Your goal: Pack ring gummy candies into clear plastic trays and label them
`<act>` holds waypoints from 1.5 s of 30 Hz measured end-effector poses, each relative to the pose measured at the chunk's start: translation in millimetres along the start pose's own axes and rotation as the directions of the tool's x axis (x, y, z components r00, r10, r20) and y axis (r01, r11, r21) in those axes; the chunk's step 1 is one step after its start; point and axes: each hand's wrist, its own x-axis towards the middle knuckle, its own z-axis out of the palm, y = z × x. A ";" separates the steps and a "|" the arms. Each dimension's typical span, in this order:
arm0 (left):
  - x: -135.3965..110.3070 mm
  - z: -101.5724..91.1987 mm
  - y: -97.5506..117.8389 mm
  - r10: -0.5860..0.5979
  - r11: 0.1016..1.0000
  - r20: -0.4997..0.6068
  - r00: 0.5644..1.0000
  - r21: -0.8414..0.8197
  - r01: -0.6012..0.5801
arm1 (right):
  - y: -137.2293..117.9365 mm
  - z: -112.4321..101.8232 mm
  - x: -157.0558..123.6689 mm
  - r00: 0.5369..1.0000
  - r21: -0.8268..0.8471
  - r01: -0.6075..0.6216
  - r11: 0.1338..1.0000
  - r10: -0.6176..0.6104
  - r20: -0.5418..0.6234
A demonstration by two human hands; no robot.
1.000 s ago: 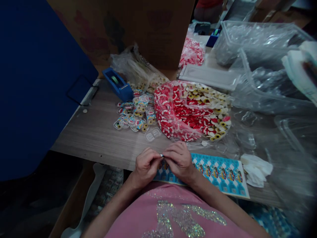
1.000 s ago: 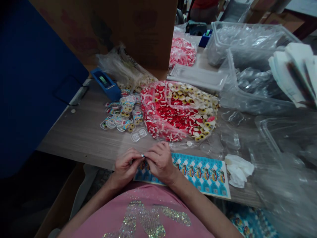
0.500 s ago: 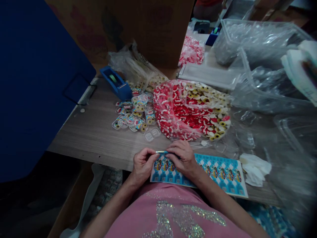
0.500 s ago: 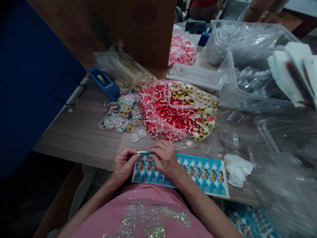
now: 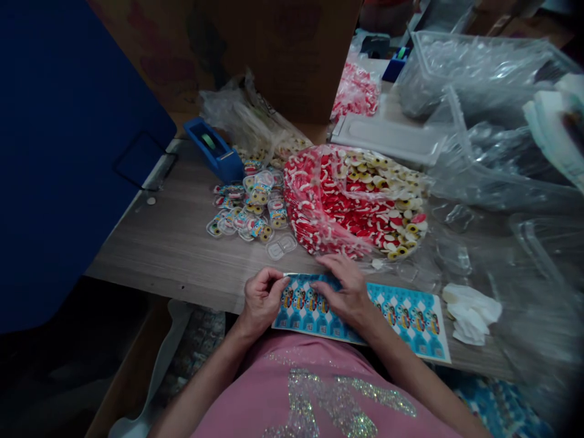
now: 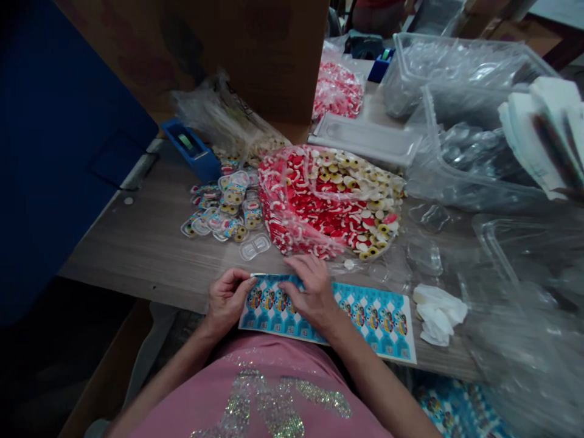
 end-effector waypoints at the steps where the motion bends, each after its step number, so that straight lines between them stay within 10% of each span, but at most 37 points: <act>1: 0.6 -0.7 -1.7 0.036 0.999 -0.007 0.999 0.033 -0.036 | 1.8 -2.7 0.5 0.998 -0.039 -0.009 0.999 0.012 0.068; 13: 5.2 -2.9 -8.9 0.250 0.941 -0.015 0.968 0.241 -0.240 | -4.1 8.1 -9.8 0.983 -0.234 0.159 0.959 -0.132 0.128; 18: 3.3 -5.1 -9.9 0.357 0.900 -0.035 0.933 0.279 -0.334 | 4.1 -5.6 -9.7 1.000 -0.173 0.000 0.985 -0.005 -0.026; 23: 1.7 -11.3 -10.9 0.431 0.877 -0.015 0.902 0.243 -0.415 | 9.9 -16.2 -9.7 0.991 -0.217 -0.027 0.976 0.054 0.123; 31: 4.0 -13.9 -16.1 0.264 0.947 -0.090 0.960 0.212 -0.241 | 4.2 -4.4 -21.8 0.992 -0.320 0.118 0.940 -0.096 0.083; 36: 5.4 -13.5 -14.7 0.225 0.962 -0.105 0.969 0.185 -0.203 | 11.8 -11.4 -26.7 0.994 -0.119 -0.018 0.993 0.005 -0.109; 45: 4.9 -16.3 -6.8 0.266 0.959 -0.093 0.959 0.126 -0.254 | 13.0 -18.9 -26.8 0.998 -0.272 -0.028 0.962 0.044 0.050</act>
